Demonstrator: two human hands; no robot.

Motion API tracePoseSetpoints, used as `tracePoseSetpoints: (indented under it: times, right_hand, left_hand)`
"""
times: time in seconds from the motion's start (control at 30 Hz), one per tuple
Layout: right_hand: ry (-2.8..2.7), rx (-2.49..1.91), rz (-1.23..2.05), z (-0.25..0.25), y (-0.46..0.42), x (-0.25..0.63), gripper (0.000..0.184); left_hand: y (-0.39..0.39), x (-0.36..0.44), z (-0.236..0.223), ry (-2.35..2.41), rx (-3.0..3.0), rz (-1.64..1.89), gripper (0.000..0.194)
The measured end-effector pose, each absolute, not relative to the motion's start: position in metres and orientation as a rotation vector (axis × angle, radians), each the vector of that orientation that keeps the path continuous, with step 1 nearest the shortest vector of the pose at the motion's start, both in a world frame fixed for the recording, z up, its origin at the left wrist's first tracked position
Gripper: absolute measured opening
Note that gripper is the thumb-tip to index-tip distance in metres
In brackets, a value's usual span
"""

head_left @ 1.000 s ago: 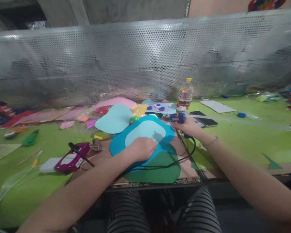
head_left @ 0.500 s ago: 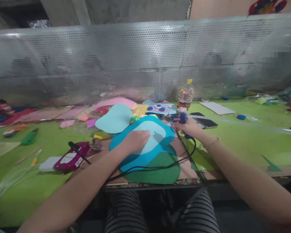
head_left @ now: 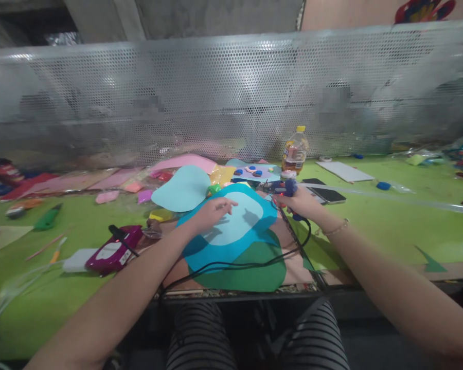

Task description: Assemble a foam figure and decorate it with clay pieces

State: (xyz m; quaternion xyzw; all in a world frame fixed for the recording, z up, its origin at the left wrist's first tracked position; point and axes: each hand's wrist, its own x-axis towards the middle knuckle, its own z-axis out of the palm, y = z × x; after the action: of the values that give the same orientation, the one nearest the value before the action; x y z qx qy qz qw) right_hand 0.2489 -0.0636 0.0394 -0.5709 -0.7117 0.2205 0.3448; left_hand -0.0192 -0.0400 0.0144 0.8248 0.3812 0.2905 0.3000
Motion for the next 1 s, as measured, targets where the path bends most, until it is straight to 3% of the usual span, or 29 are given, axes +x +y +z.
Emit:
tracePoseSetpoints:
  times: [0.07, 0.17, 0.27, 0.43, 0.77, 1.0]
  right_hand:
    - [-1.852, -1.476, 0.565, 0.038, -0.063, 0.249, 0.032]
    - [-1.859, -1.478, 0.574, 0.037, -0.061, 0.25, 0.03]
    - [-1.865, -1.477, 0.569, 0.036, -0.059, 0.251, 0.03]
    - [-1.826, -1.337, 0.673, 0.031, -0.053, 0.256, 0.029]
    - [-1.198, -1.194, 1.754, 0.023, -0.055, 0.25, 0.023]
    - [-1.121, -1.176, 1.889, 0.027, -0.06, 0.244, 0.024]
  left_hand:
    - [-0.047, -0.015, 0.012, 1.092, 2.427, 0.478, 0.045]
    - [-0.056, -0.01, 0.007, 1.427, 2.549, 0.088, 0.069]
    - [-0.059, -0.009, 0.006, 1.54, 2.517, -0.116, 0.082]
    - [-0.051, -0.022, 0.014, 1.335, 2.565, -0.225, 0.087]
    - [-0.038, -0.041, 0.023, 1.155, 2.666, -0.25, 0.088]
    - [-0.042, -0.038, 0.018, 1.115, 2.62, -0.169, 0.098]
